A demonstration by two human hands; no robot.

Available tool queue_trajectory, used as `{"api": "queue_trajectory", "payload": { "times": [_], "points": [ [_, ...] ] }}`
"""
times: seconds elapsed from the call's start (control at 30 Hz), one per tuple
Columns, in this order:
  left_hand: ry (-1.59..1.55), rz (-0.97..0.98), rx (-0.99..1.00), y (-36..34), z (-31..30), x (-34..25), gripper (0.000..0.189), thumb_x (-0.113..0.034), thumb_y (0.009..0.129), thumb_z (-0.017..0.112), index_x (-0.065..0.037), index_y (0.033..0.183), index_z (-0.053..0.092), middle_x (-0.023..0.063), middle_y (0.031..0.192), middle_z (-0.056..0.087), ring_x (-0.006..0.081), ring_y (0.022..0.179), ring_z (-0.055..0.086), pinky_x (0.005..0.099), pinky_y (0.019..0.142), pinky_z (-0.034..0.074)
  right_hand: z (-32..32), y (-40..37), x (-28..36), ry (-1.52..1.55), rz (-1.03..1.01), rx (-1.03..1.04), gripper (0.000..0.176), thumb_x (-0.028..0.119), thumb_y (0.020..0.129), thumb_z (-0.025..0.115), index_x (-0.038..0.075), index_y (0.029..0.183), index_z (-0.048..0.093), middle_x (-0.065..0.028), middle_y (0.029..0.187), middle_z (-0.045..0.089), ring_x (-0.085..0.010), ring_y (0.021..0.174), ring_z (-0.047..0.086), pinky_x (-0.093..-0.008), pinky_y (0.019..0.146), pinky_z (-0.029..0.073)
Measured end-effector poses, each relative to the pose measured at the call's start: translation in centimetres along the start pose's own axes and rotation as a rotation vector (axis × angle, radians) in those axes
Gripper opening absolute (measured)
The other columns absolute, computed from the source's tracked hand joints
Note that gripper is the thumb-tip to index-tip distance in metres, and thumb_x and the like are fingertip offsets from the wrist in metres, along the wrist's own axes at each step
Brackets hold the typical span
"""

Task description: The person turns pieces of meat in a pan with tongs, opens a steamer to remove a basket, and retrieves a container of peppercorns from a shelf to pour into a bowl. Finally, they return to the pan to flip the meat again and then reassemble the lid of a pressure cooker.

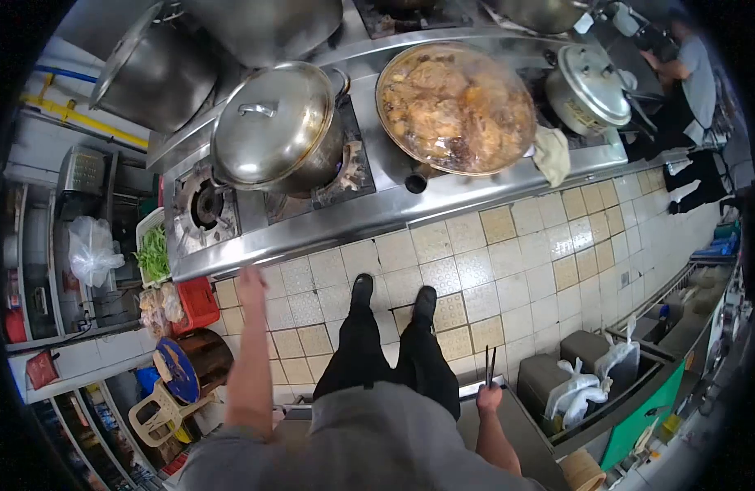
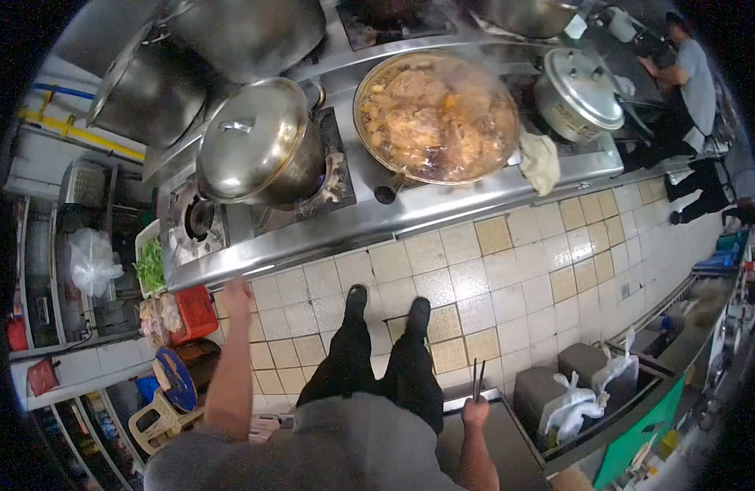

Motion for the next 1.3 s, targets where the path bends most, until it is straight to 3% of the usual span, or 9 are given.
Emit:
{"api": "queue_trajectory", "payload": {
  "times": [0.03, 0.07, 0.13, 0.23, 0.4, 0.67, 0.9, 1.17, 1.3],
  "points": [
    [-0.150, 0.026, -0.015, 3.9, -0.6, -2.8, 0.031, -0.037, 0.102, 0.057, -0.008, 0.094, 0.064, 0.0003, 0.068, 0.055, 0.0114, 0.056, 0.050, 0.0287, 0.051, 0.043, -0.4, 0.8, -0.8, -0.018, -0.023, -0.057, 0.029, 0.016, 0.076, 0.062, -0.010, 0.087, 0.067, -0.0348, 0.085, 0.067, -0.0511, 0.086, 0.068, -0.0542, 0.079, 0.052],
    [-0.165, -0.070, -0.022, 2.8, -0.2, -12.3, 0.038, -0.044, 0.102, 0.057, -0.007, 0.101, 0.066, 0.0000, 0.072, 0.057, 0.0110, 0.056, 0.051, 0.0280, 0.051, 0.043, -0.6, 1.6, -1.9, -0.013, -0.027, -0.063, 0.029, 0.016, 0.076, 0.062, -0.010, 0.087, 0.067, -0.0348, 0.085, 0.067, -0.0511, 0.086, 0.068, -0.0542, 0.079, 0.052],
    [-0.370, -0.007, 0.098, 8.8, 0.0, -16.2, 0.052, -0.057, 0.098, 0.059, -0.007, 0.105, 0.067, 0.0002, 0.077, 0.060, 0.0117, 0.055, 0.051, 0.0285, 0.049, 0.044, -1.4, 2.7, -4.4, -0.024, -0.090, -0.196, 0.028, 0.015, 0.078, 0.062, -0.011, 0.088, 0.067, -0.0348, 0.084, 0.068, -0.0475, 0.084, 0.070, -0.0521, 0.077, 0.053],
    [-0.289, -0.071, 0.052, 12.6, 1.3, -20.7, 0.048, -0.054, 0.096, 0.065, -0.006, 0.102, 0.069, 0.0008, 0.076, 0.060, 0.0131, 0.054, 0.052, 0.0301, 0.046, 0.044, -3.7, 1.7, -4.6, 0.128, 0.015, -0.226, 0.029, 0.013, 0.079, 0.062, -0.012, 0.091, 0.067, -0.0336, 0.084, 0.069, -0.0425, 0.081, 0.072, -0.0502, 0.075, 0.053],
    [-0.010, -0.112, -0.023, 14.5, 1.8, -21.2, 0.036, -0.041, 0.093, 0.072, -0.006, 0.090, 0.069, 0.0024, 0.075, 0.059, 0.0142, 0.054, 0.054, 0.0307, 0.041, 0.041, -4.3, -2.6, -4.1, 0.155, 0.147, -0.240, 0.032, 0.015, 0.078, 0.062, -0.014, 0.090, 0.069, -0.0343, 0.089, 0.070, -0.0416, 0.086, 0.072, -0.0481, 0.079, 0.054],
    [-0.054, -0.232, 0.080, 15.2, 3.1, -18.8, 0.036, -0.040, 0.092, 0.067, -0.007, 0.079, 0.063, 0.0014, 0.066, 0.054, 0.0138, 0.050, 0.047, 0.0308, 0.043, 0.040, -5.7, -4.5, -4.1, 0.122, 0.223, -0.259, 0.033, 0.018, 0.080, 0.062, -0.013, 0.090, 0.069, -0.0353, 0.092, 0.069, -0.0466, 0.092, 0.071, -0.0520, 0.083, 0.053],
    [-0.224, -0.239, 0.170, 13.3, 3.2, -17.1, 0.036, -0.040, 0.092, 0.065, -0.007, 0.077, 0.060, 0.0008, 0.060, 0.049, 0.0145, 0.045, 0.045, 0.0318, 0.041, 0.037, -7.1, -2.6, -2.1, 0.034, 0.044, -0.307, 0.036, 0.019, 0.080, 0.063, -0.012, 0.096, 0.069, -0.0341, 0.094, 0.070, -0.0446, 0.093, 0.071, -0.0486, 0.083, 0.053],
    [-0.198, -0.259, 0.130, 12.4, 3.1, -16.3, 0.043, -0.049, 0.095, 0.062, -0.009, 0.080, 0.061, 0.0005, 0.061, 0.049, 0.0135, 0.052, 0.048, 0.0304, 0.045, 0.039, -9.3, -4.3, 0.6, 0.426, 0.156, -0.348, 0.030, 0.017, 0.079, 0.063, -0.011, 0.090, 0.069, -0.0322, 0.087, 0.069, -0.0442, 0.086, 0.070, -0.0482, 0.081, 0.052],
    [-0.289, -0.232, 0.093, 9.1, 2.0, -15.6, 0.057, -0.065, 0.093, 0.061, -0.008, 0.086, 0.064, 0.0030, 0.070, 0.055, 0.0136, 0.054, 0.050, 0.0324, 0.044, 0.038, -7.7, -1.8, -4.9, 0.284, 0.177, -0.347, 0.034, 0.019, 0.079, 0.063, -0.011, 0.094, 0.070, -0.0320, 0.096, 0.070, -0.0446, 0.095, 0.069, -0.0472, 0.087, 0.052]
  ]
}}
Point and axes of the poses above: each hand's wrist, its own y-axis towards the middle knuckle, its own z-axis out of the palm, x = y × z, the point moved 4 cm from there along y, towards the middle knuckle
